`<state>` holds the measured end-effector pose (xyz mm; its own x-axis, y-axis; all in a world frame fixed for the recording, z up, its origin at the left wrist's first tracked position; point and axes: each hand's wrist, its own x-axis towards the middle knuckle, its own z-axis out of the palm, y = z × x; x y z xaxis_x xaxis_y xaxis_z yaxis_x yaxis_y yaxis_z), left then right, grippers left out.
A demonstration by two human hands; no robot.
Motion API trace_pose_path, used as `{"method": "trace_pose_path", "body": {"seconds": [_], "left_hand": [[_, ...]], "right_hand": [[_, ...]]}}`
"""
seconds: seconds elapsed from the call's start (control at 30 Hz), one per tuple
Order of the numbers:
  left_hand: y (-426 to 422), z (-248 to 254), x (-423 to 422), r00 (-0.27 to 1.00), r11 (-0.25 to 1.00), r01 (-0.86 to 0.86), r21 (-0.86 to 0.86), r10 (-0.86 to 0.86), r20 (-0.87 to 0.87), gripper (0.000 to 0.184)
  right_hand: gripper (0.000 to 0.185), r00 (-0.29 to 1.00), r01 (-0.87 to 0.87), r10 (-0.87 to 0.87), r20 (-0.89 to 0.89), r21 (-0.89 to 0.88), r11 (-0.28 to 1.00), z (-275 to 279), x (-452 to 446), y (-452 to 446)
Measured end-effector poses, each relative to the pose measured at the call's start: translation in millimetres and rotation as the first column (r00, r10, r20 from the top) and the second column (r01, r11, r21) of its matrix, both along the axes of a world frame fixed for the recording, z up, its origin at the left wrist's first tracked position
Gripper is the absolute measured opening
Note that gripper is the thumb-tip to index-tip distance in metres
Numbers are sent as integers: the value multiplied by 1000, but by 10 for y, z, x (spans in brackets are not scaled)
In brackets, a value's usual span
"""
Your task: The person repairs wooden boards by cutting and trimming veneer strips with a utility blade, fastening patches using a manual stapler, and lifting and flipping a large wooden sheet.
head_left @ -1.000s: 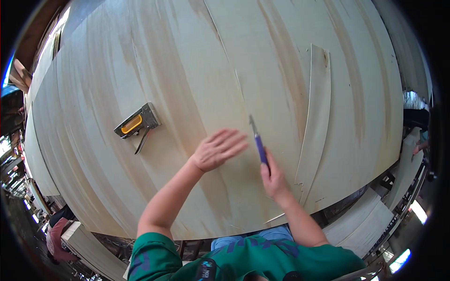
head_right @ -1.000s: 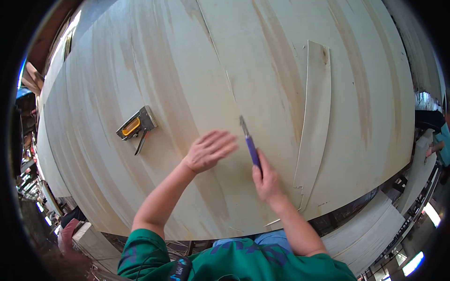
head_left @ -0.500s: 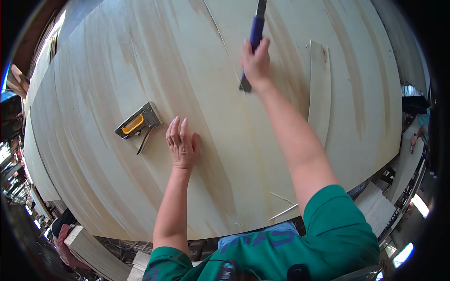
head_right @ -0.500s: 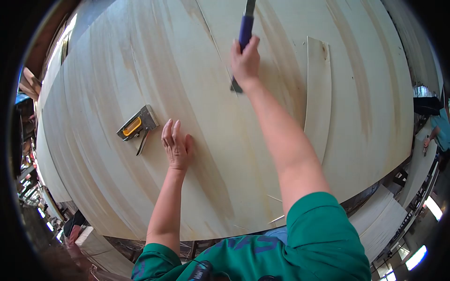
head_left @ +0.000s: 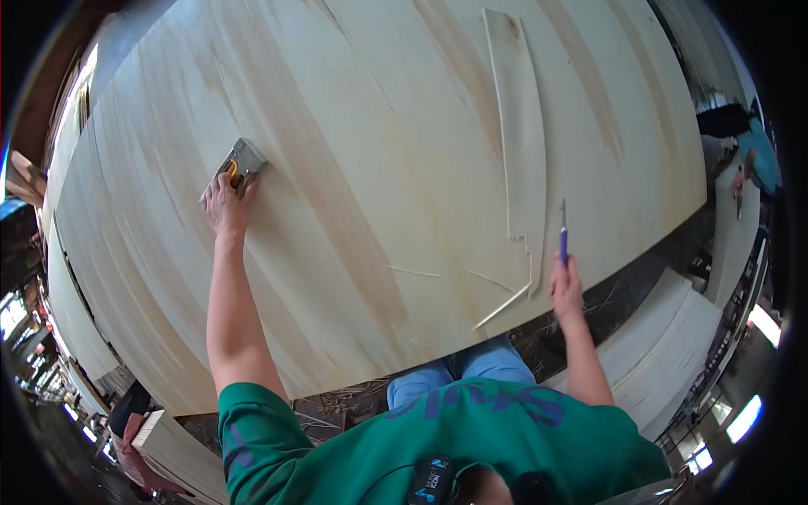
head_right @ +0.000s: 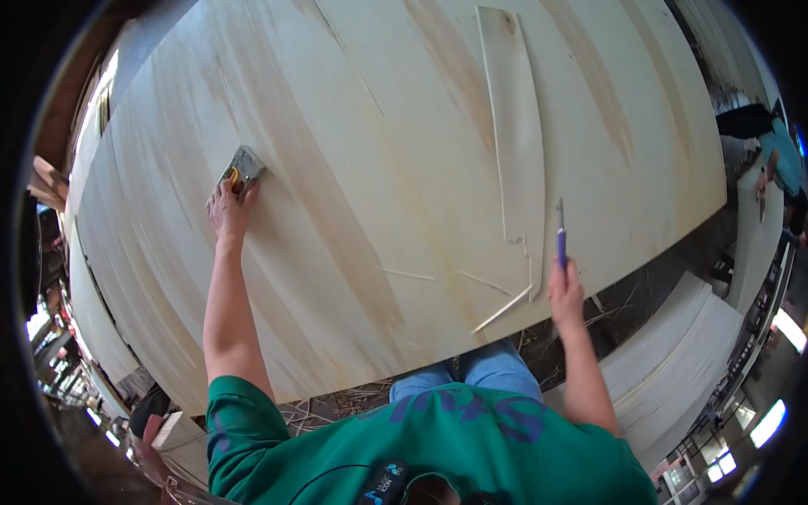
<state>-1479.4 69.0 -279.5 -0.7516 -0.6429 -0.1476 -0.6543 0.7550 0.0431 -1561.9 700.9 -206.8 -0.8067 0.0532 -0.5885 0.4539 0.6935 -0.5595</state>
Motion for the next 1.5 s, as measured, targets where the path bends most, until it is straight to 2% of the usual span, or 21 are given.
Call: {"method": "trace_pose_path", "body": {"seconds": [0.1, 0.2, 0.27, 0.3, 0.33, 0.37, 0.4, 0.43, 0.5, 0.6, 0.67, 0.77, 0.83, 0.9, 1.07, 1.13, 1.17, 1.2, 1.27, 1.37, 1.5], "left_hand": [[611, 129, -206, 983, 993, -76, 88, 60, 171, 46], [1757, 207, -3, 894, 933, 324, 157, -356, 272, 40], [2651, 142, 499, 882, 853, 294, 430, -416, 222, 44], [3152, 316, 709, 638, 734, 555, 391, -677, 367, 48], [3535, 351, 1117, 663, 593, 528, 608, -735, 140, 45], [3962, 595, 1450, 481, 488, 679, 549, -860, 169, 39], [4369, 354, 1938, 365, 379, 593, 710, -913, 183, 43], [4516, 649, 2014, 396, 284, 340, 896, -908, 138, 45], [4785, 378, 2856, 613, 227, 294, 928, -790, 0, 36], [4385, 1018, 2548, 768, 443, 144, 885, -614, 182, 32], [3961, 965, 2435, 847, 610, 63, 790, -452, 282, 25], [3330, 970, 2247, 994, 787, -105, 608, 60, 93, 20], [2951, 896, 2043, 969, 842, -237, 485, 172, 175, 23], [2768, 763, 1863, 994, 946, -106, 305, 112, -1, 22], [3921, 336, 1641, 962, 868, 137, 477, -231, 145, 31], [4686, 638, 1549, 770, 684, 258, 683, -572, 282, 37], [5002, 509, 1588, 607, 488, 227, 843, -748, 269, 40], [5388, 640, 1560, 418, 432, 292, 853, -860, 292, 41], [5903, 749, 1622, 384, 319, 305, 897, -904, 191, 42], [6216, 816, 1327, 607, 440, 240, 865, -764, 219, 40], [6407, 667, 528, 811, 721, 183, 668, -495, 312, 37]], "right_hand": [[31, 959, -78, 134, -248, 221, 972, -360, -193, 442], [38, 886, -209, 343, -312, 391, 896, -372, -377, 103], [45, 891, -192, 334, -308, 411, 891, -395, -352, -248], [49, 892, -184, 330, -308, 420, 889, -416, -346, -365], [52, 912, -209, 329, -245, 412, 887, -464, -330, -417], [55, 927, -232, 327, -182, 406, 884, -517, -314, -462], [58, 938, -253, 325, -121, 402, 880, -542, -330, -492], [56, 931, -294, 352, -98, 374, 880, -468, -321, -500], [52, 912, -371, 407, -47, 331, 868, -259, -195, -399], [37, 830, -539, 555, 50, 325, 777, -222, 318, 237], [27, 704, -681, 706, 75, 353, 642, -265, 932, 961], [26, 620, -775, 775, 122, 248, 581, 278, 1722, 1830], [26, 673, -734, 715, 187, 289, 615, 573, 2098, 2266], [27, 780, -622, 596, 194, 353, 699, 816, 2272, 2434], [34, 981, -135, 181, -70, 420, 897, 462, 2121, 2628], [39, 997, -70, 80, -11, 374, 925, 335, 1867, 2554], [37, 997, -74, 82, -7, 360, 930, 348, 1734, 2524], [35, 996, -78, 86, -5, 347, 934, 407, 1570, 2537], [34, 985, -170, 173, 11, 271, 948, 457, 1324, 2735], [31, 931, -360, 339, 135, 180, 916, 399, 870, 3210], [25, 849, -526, 525, 68, 212, 823, 487, 52, 4035]]}}
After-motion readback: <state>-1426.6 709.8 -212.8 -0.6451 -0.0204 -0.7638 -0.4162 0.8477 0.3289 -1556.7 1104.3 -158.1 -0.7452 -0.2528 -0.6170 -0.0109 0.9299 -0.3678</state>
